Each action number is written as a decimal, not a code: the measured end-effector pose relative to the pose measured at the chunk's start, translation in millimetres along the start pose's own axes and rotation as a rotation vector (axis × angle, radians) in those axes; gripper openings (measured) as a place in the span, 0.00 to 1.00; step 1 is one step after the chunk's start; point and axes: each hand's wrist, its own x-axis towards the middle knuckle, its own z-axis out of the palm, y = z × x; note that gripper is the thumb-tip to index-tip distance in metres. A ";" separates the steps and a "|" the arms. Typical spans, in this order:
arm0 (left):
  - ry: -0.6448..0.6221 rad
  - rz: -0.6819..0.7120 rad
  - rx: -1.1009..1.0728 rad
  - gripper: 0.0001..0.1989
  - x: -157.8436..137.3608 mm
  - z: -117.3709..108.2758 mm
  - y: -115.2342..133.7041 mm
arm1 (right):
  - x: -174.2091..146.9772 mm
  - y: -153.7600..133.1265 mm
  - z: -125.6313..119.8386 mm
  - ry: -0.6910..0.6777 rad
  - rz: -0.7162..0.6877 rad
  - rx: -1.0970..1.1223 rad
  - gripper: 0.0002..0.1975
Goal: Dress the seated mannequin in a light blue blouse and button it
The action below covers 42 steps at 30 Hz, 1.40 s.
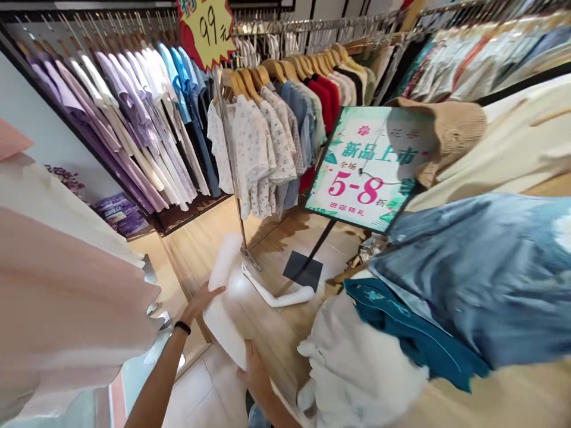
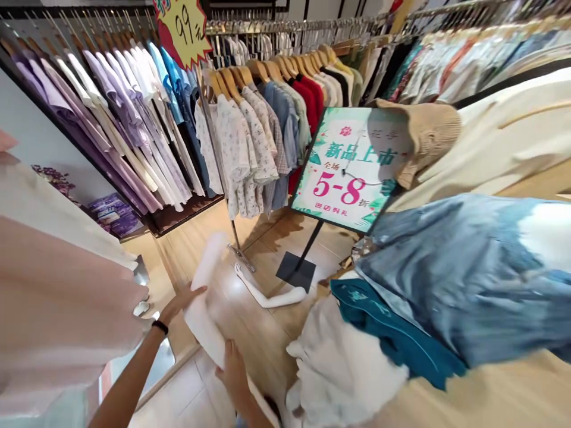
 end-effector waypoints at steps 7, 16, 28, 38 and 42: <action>0.085 0.071 -0.126 0.25 -55.8 -9.4 19.9 | -48.0 -7.4 -107.8 0.087 -0.170 0.211 0.31; 0.160 0.232 -0.209 0.31 -97.5 -13.3 77.5 | -178.7 99.2 -209.1 0.841 0.464 0.654 0.23; -0.209 0.562 -0.015 0.33 -225.7 208.8 158.8 | -239.9 6.0 -325.5 0.866 0.043 1.001 0.31; -0.369 0.639 0.227 0.35 -418.3 485.1 149.5 | -369.8 158.9 -434.9 1.016 0.241 1.049 0.39; -0.407 0.695 0.255 0.36 -468.2 546.6 143.0 | -426.8 202.4 -457.1 1.143 0.374 1.193 0.47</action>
